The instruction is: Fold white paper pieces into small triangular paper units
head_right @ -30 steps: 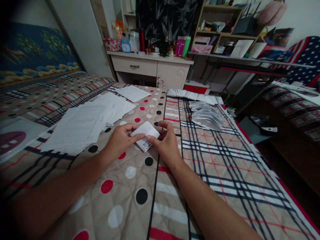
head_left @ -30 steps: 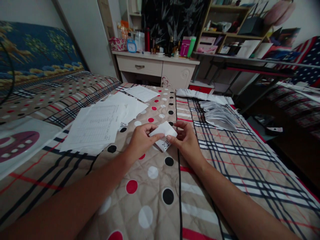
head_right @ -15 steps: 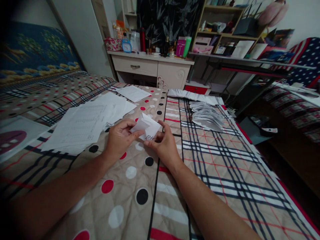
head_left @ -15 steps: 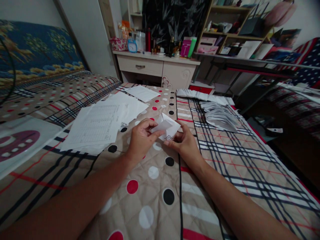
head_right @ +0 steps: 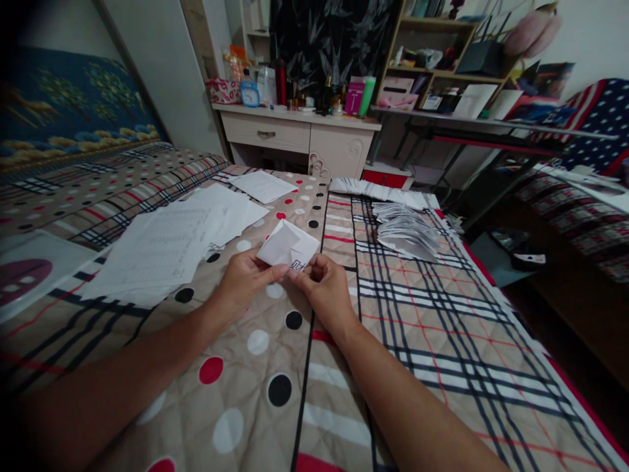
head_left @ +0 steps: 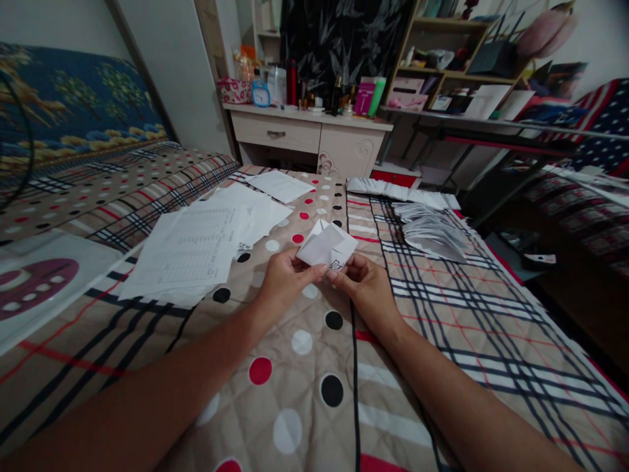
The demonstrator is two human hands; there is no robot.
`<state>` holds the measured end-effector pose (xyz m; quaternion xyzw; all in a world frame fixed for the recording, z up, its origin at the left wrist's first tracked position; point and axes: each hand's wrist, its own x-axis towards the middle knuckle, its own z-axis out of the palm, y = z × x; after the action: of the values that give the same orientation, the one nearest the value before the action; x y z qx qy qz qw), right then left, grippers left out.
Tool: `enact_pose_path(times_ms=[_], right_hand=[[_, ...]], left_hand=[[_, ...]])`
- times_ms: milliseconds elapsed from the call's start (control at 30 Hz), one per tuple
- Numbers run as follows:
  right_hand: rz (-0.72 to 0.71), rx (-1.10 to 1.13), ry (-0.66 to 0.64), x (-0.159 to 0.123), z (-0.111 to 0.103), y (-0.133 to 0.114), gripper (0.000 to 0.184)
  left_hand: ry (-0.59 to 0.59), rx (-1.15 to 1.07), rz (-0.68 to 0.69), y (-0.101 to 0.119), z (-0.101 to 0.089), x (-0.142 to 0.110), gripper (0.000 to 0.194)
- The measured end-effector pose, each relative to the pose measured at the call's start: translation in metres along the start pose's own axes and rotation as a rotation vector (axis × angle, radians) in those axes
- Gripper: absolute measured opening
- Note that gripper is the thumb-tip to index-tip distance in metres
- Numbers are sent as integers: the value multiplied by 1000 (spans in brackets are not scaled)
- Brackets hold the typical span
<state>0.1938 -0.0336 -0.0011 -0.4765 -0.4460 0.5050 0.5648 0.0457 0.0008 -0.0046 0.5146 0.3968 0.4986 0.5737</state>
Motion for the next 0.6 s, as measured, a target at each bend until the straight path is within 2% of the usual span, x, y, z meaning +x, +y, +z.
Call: enact_pose_path(times_ms=[100, 267, 467, 600], right_hand=[[16, -77, -47, 0, 0, 1, 28], [7, -119, -77, -1, -3, 2, 27], [37, -20, -136, -2, -2, 2, 29], [27, 66, -115, -4, -1, 0, 34]], left_hand=[[40, -25, 18, 0, 0, 0, 30], [-17, 4, 15, -1, 0, 0, 36], [-5, 163, 36, 3, -4, 0, 33], [-74, 182, -26, 6, -5, 0, 31]])
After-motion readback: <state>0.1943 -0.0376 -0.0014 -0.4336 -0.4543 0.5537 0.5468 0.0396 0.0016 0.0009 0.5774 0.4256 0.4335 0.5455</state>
